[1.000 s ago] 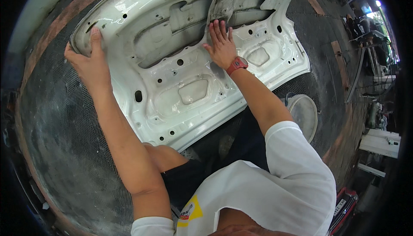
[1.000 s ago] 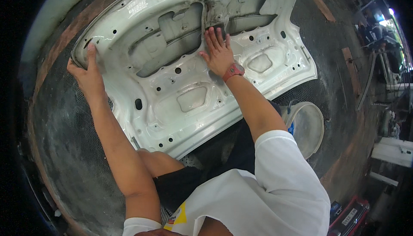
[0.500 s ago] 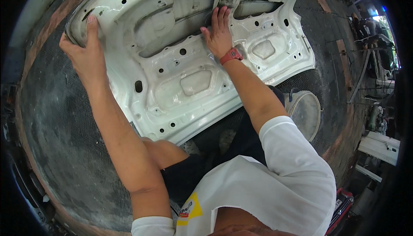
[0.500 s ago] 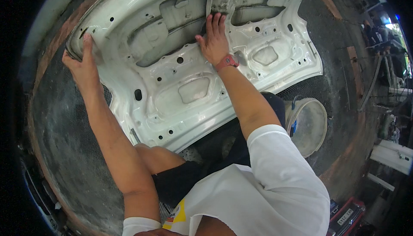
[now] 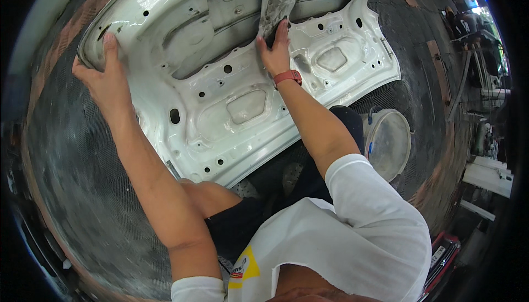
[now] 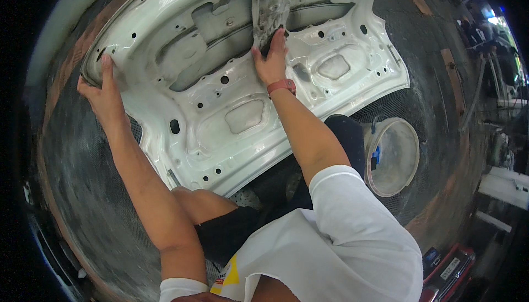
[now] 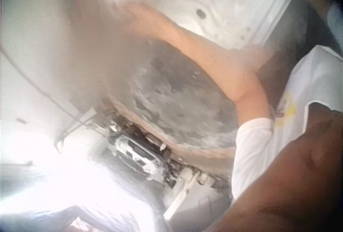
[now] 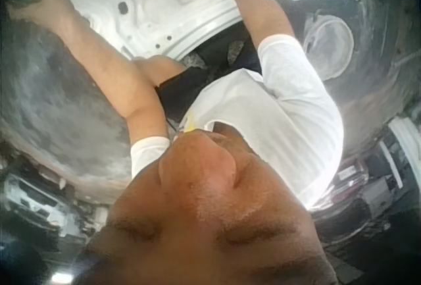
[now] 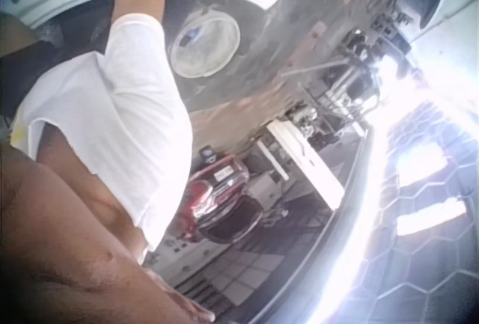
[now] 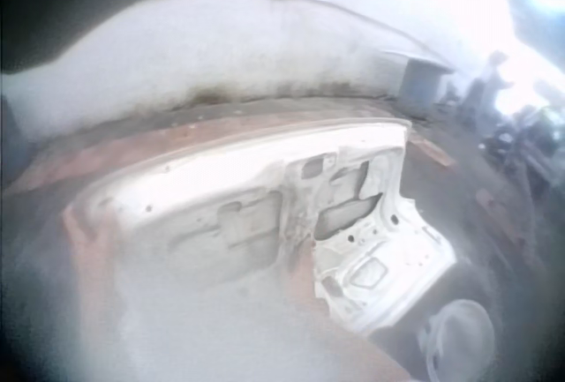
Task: The person kneels on the floor and scrubs the inner surface of a white car door panel using a dark sponge and water from a nearby bucket. They repeatedly dip the sponge and wipe different areas of the panel, including edges and recessed sections.
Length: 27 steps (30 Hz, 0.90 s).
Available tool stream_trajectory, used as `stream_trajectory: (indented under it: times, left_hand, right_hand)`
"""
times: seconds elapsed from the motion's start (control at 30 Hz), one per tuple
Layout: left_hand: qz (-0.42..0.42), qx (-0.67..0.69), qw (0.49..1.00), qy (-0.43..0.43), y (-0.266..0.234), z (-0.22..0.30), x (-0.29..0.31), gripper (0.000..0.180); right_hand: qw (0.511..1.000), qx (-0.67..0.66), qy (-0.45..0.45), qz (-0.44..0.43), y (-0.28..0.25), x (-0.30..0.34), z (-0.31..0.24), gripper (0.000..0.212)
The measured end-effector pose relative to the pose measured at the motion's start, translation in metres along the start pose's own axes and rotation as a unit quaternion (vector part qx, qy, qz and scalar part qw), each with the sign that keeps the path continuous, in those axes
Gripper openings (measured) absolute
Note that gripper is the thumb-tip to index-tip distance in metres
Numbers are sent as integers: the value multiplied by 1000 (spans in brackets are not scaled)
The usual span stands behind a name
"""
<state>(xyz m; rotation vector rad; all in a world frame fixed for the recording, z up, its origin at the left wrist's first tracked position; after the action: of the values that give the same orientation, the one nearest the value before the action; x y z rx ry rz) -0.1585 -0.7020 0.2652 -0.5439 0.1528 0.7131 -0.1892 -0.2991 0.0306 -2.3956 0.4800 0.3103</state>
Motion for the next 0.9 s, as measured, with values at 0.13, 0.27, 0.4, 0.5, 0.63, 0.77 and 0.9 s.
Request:
stream_trajectory:
  times: [0.13, 0.27, 0.4, 0.5, 0.63, 0.77, 0.9]
  left_hand:
    - [-2, 10, 1000, -12, -2, -8, -1, 102]
    - [-15, 70, 997, 9, 7, -1, -2, 101]
    - [-26, 50, 998, -13, 4, -7, -5, 94]
    - [-44, 83, 996, 0, 9, -8, -12, 92]
    - [-78, 89, 993, 31, 1, -33, -25, 96]
    - [-84, 98, 992, -15, -5, -43, -30, 108]
    - [-62, 48, 996, -51, -6, -50, -41, 114]
  right_hand:
    - [993, -108, 2, 54, 3, -14, -4, 87]
    - [1000, -13, 8, 19, -1, 1, 21, 78]
    - [963, 57, 70, -256, -59, -1, 59, 70]
    - [942, -190, 229, -156, -173, 32, 40, 63]
    - [912, -321, 254, 30, -355, 101, 25, 54]
    - [881, -285, 350, 142, -458, 214, 61, 45]
    - [812, -244, 523, 79, -455, 302, 184, 44]
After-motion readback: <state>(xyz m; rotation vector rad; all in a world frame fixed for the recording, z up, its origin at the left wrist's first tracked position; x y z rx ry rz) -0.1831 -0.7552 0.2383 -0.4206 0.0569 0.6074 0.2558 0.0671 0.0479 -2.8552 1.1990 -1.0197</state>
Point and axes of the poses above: each hand's wrist, its own x-axis away from the middle knuckle, its own y-axis out of the palm, z = x × y, the point moved 7 cm from there along -x, towards the middle knuckle, and after that the axes turned 4 degrees about -y, right-handed, at the moved point
